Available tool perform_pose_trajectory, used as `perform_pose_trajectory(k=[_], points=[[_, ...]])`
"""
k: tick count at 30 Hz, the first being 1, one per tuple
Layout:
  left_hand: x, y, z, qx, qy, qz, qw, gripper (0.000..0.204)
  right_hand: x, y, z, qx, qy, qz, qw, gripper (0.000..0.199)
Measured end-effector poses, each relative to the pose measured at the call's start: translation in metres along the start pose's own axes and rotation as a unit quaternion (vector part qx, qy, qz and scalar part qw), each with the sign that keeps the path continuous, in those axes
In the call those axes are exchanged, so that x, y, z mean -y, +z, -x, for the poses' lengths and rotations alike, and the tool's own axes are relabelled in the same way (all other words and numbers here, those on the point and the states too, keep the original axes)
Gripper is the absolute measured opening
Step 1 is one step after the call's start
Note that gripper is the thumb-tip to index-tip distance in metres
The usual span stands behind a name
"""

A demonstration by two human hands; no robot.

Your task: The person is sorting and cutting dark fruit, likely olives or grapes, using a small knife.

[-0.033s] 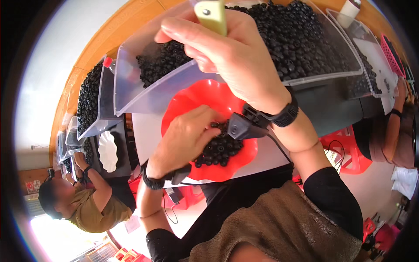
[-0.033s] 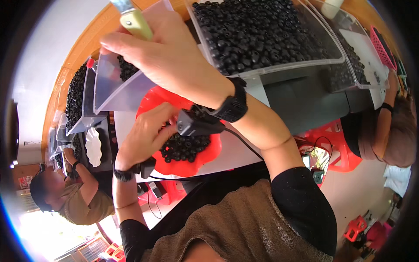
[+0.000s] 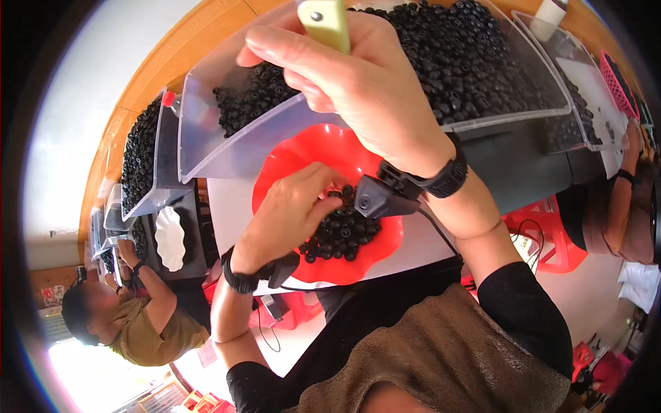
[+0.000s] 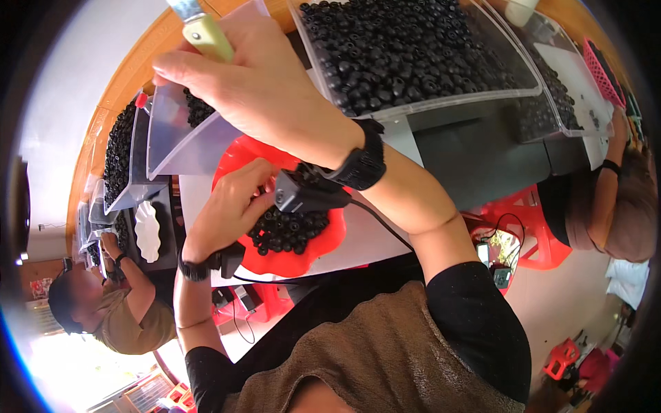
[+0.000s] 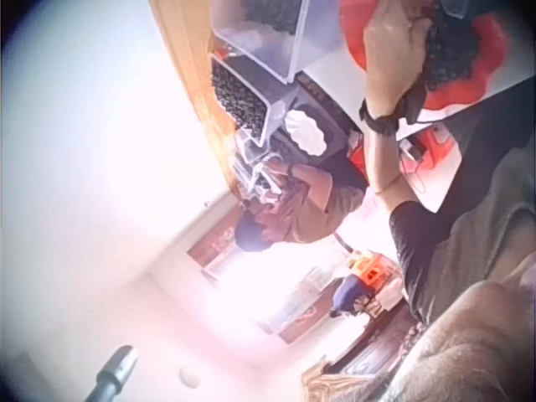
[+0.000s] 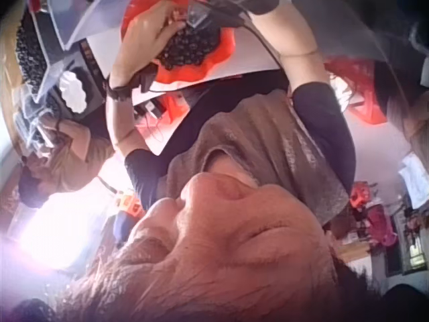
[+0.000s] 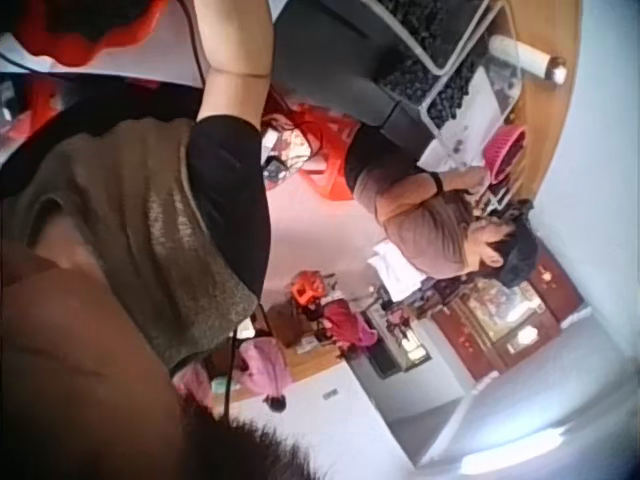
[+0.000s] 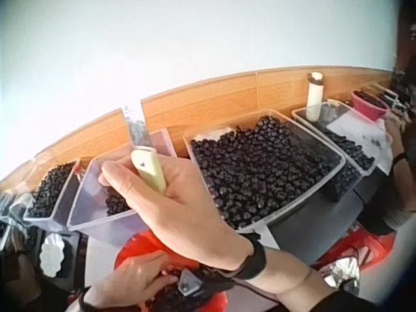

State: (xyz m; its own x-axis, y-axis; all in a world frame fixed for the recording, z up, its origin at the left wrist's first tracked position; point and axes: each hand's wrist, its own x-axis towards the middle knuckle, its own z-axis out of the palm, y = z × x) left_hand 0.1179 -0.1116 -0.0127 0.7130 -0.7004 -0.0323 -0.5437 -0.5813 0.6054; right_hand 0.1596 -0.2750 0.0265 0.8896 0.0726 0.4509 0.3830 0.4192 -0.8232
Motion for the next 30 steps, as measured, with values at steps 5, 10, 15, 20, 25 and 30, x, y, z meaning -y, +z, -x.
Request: perform_pose_trajectory(k=[5,10,15,20,25,30], points=[[0.017,0.024,-0.005,0.023,-0.015,0.014,1.000,0.027,0.014,-0.004,0.009,0.067,-0.060,-0.022,0.996,0.027],[0.008,0.033,-0.009,0.056,-0.030,-0.050,0.997,0.031,0.009,-0.004,0.010,0.001,-0.104,-0.008,0.995,0.025],[0.009,0.028,-0.010,0.063,-0.025,-0.007,0.998,0.034,0.017,-0.005,0.010,-0.004,-0.102,-0.027,0.994,0.025],[0.006,0.027,-0.007,0.062,-0.014,0.004,0.998,0.036,0.018,-0.006,0.011,-0.004,-0.113,-0.013,0.993,0.024],[0.020,0.029,-0.015,0.099,0.018,0.044,0.994,0.035,0.013,-0.004,0.010,0.007,-0.105,0.023,0.994,0.025],[0.038,0.032,-0.017,0.066,0.010,-0.020,0.998,0.033,0.011,-0.002,0.009,0.002,-0.095,0.019,0.995,0.026]])
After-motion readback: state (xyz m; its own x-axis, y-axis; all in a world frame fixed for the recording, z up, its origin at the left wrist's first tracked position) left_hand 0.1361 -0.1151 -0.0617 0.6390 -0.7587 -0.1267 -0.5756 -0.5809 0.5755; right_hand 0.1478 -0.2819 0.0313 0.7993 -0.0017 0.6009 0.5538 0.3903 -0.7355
